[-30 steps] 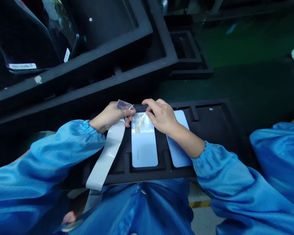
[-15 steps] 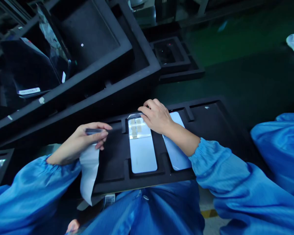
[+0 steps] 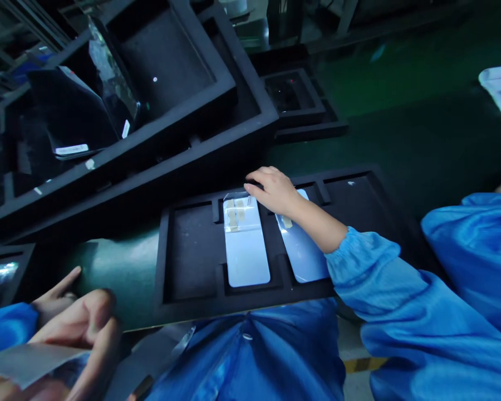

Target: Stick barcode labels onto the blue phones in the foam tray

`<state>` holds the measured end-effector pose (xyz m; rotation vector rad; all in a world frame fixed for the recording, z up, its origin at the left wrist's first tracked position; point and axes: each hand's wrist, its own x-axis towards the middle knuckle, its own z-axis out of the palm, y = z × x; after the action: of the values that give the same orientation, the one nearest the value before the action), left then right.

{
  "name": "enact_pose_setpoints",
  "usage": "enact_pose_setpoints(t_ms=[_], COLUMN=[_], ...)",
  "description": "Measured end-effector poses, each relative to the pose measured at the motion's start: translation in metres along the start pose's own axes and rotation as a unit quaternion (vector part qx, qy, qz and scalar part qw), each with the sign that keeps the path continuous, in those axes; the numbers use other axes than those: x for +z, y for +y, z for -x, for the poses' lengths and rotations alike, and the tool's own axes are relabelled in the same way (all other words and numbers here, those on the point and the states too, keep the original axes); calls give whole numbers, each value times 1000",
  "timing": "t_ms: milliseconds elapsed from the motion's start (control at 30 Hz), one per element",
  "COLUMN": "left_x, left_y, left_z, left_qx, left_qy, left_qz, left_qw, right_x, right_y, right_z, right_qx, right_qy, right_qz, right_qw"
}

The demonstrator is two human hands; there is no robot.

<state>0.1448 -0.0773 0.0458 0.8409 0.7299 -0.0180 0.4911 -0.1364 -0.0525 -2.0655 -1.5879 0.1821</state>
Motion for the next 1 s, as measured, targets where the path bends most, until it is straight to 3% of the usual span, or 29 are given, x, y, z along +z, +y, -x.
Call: enact_pose_setpoints(t_ms=[100, 200, 300, 433, 567, 700, 833, 1000], left_x=[11, 16, 20, 27, 25, 21, 21, 20], left_y=[-2, 2, 0, -16, -33, -45, -53, -61], left_z=[-27, -68, -94, -96, -82, -71, -70, -75], left_qx=[83, 173, 167, 136, 88, 58, 24, 7], left_qy=[7, -10, -82, -134, -146, -159, -181, -197], left_qz=[19, 5, 13, 49, 43, 87, 152, 185], left_qw=[996, 985, 982, 980, 984, 982, 971, 963], right_x=[-22, -39, -34, -9, 1, 1, 6, 15], right_y=[-19, -59, -100, -131, -133, -130, -126, -116], right_z=[15, 40, 62, 67, 59, 54, 53, 53], right_qx=[-40, -66, -83, -77, -2, 23, 48, 73], right_qy=[68, 91, 61, 53, 41, -21, -57, -23], right_qz=[-24, -82, -176, -285, -373, -422, -421, -391], right_qw=[997, 990, 979, 954, 927, 906, 904, 917])
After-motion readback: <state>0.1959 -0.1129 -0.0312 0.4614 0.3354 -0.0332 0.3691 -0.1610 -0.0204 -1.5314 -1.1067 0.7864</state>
